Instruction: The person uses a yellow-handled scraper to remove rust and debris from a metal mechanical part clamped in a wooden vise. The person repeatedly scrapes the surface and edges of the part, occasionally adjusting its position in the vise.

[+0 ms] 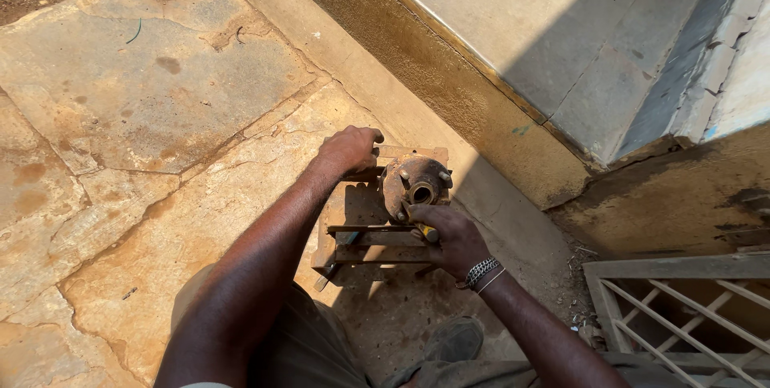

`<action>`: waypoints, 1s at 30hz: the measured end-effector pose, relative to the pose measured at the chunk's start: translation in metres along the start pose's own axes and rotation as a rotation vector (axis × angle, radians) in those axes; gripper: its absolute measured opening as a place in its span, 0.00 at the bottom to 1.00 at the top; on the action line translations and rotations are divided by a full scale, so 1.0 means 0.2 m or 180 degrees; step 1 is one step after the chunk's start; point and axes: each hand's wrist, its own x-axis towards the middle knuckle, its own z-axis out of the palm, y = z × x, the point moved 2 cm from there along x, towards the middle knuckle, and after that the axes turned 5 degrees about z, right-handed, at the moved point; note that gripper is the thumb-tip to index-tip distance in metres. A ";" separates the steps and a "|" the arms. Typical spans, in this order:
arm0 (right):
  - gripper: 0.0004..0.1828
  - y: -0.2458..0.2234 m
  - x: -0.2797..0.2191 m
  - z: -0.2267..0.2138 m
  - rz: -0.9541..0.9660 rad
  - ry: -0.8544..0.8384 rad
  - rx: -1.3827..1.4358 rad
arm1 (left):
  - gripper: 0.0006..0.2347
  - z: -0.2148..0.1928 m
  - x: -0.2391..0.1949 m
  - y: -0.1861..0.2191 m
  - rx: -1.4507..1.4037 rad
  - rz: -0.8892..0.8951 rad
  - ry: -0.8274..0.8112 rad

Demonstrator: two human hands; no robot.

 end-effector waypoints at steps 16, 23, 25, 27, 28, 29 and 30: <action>0.18 0.52 0.11 -0.27 0.2808 -0.0521 0.1404 | 0.40 0.37 -0.56 0.43 -0.1566 -0.0998 0.0348; 0.27 0.55 0.16 -0.05 0.2174 -0.0813 0.0849 | 0.34 0.58 -0.40 0.43 -0.1198 -0.0786 0.1298; 0.25 0.57 0.20 -0.01 0.2117 -0.0767 0.0719 | 0.36 0.62 -0.37 0.41 -0.1283 -0.0701 0.1509; 0.24 0.61 0.24 0.01 0.2098 -0.0674 0.0803 | 0.36 0.66 -0.36 0.39 -0.1445 -0.0698 0.1568; 0.23 0.63 0.25 0.01 0.2090 -0.0633 0.0840 | 0.37 0.67 -0.35 0.38 -0.1432 -0.0585 0.1705; 0.22 0.65 0.27 0.03 0.2261 -0.0783 0.1029 | 0.37 0.68 -0.33 0.37 -0.1417 -0.0471 0.1841; 0.22 0.67 0.29 0.04 0.2419 -0.0939 0.1209 | 0.37 0.69 -0.33 0.36 -0.1405 -0.0360 0.1989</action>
